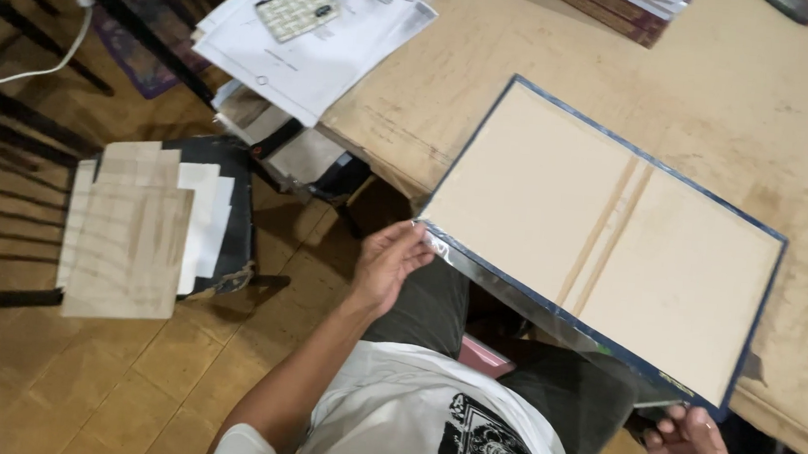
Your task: The person applies white adhesive to the edges of a rectangular board using a brush, then smooths the surface with both hands. The person repeats the application and smoothing process on different sections of the board.
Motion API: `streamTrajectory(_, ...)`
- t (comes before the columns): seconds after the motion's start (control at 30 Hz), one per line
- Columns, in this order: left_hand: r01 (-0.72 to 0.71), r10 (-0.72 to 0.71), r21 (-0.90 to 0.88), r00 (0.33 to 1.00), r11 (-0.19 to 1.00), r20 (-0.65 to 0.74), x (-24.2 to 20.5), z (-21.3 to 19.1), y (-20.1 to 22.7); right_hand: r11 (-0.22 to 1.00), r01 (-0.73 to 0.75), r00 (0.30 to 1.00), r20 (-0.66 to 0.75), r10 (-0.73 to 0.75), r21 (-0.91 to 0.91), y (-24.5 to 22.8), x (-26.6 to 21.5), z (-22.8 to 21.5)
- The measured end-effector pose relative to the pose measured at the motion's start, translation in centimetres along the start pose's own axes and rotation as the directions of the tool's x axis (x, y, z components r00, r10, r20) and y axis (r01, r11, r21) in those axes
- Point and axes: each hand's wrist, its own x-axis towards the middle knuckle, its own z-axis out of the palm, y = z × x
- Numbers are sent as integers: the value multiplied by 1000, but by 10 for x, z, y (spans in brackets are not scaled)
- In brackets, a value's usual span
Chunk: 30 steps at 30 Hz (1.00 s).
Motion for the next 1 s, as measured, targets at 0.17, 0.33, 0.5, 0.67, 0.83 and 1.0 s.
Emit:
streamTrajectory(0.17, 63, -29, 186, 983, 980, -184, 11, -12, -18, 989, 126, 988, -96, -118, 82, 5, -11, 22)
streamTrajectory(0.33, 44, 59, 397, 968, 917, -244, 19, 30, 14, 983, 181, 963, -198, -184, -33, -43, -11, 69)
streamTrajectory(0.5, -146, 278, 475, 934, 868, -223, 48, 54, 15, 908, 207, 895, -304, -326, -364, -71, 21, 86)
streamTrajectory(0.67, -155, 329, 545, 914, 824, -238, 53, 39, 2, 873, 169, 866, -353, -353, -458, -62, 19, 82)
streamTrajectory(0.83, -132, 361, 600, 891, 789, -277, 39, 48, 13, 866, 169, 831, -404, -382, -470, -61, 7, 95)
streamTrajectory(1.0, -109, 339, 607, 899, 787, -278, 30, 48, 13, 904, 171, 821, -450, -350, -391, -49, 9, 90)
